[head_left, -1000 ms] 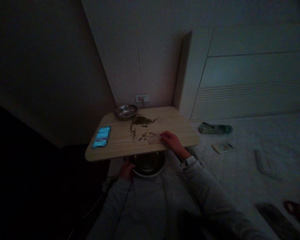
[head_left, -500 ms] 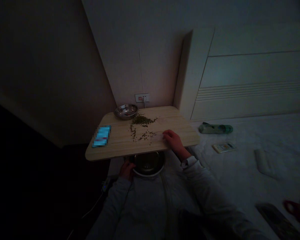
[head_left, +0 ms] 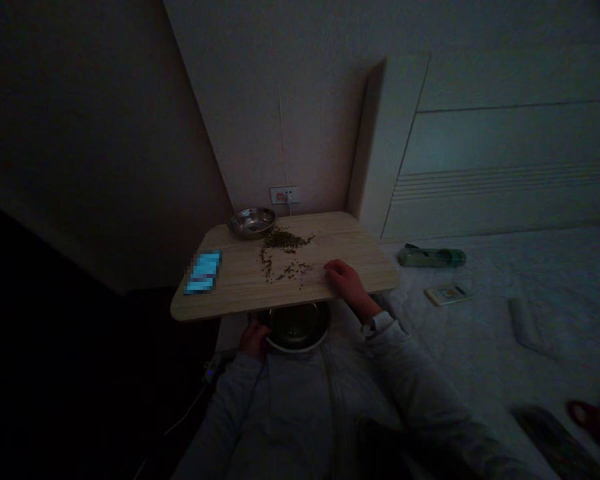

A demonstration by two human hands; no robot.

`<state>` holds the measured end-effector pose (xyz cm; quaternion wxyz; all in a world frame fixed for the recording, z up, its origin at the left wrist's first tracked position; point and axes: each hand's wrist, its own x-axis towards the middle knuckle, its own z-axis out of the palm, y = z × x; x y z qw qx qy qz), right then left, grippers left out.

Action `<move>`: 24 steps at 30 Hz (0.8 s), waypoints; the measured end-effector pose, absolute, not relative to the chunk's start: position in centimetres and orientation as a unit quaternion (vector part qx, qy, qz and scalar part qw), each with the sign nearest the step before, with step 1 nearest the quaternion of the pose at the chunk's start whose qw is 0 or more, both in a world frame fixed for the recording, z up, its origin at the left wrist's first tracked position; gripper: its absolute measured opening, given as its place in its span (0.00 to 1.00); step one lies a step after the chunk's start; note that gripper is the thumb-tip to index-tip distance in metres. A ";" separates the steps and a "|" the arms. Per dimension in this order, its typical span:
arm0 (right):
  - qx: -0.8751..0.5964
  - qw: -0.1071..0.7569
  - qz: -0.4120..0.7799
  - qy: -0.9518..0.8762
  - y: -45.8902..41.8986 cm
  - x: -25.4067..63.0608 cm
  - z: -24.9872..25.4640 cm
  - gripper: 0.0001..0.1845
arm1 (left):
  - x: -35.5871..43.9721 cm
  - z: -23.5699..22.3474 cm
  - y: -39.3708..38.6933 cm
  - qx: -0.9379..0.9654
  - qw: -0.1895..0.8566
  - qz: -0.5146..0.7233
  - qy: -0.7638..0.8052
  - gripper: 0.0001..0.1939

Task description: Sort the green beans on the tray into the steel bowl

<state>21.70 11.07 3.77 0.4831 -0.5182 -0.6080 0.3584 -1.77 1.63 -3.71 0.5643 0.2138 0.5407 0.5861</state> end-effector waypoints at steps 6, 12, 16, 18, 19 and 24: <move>-0.522 0.467 0.352 -0.621 11.1 21.7 3.7 0.11 | -1.7 -3.6 1.6 0.219 0.557 0.588 0.543 0.10; -0.520 0.462 0.367 -0.617 11.1 21.8 3.6 0.11 | -1.4 -3.1 1.4 0.205 0.570 0.599 0.523 0.14; -0.514 0.465 0.376 -0.615 10.9 21.7 3.9 0.11 | -1.5 -3.5 1.6 0.211 0.568 0.602 0.520 0.13; -0.509 0.465 0.384 -0.614 10.8 21.7 4.0 0.10 | -1.6 -3.6 1.6 0.214 0.561 0.598 0.531 0.12; -0.509 0.463 0.386 -0.615 10.8 21.6 4.0 0.10 | -1.6 -3.6 1.6 0.216 0.559 0.595 0.536 0.11; -0.513 0.451 0.380 -0.624 10.7 21.7 4.1 0.09 | -1.5 -3.5 1.5 0.212 0.551 0.599 0.540 0.09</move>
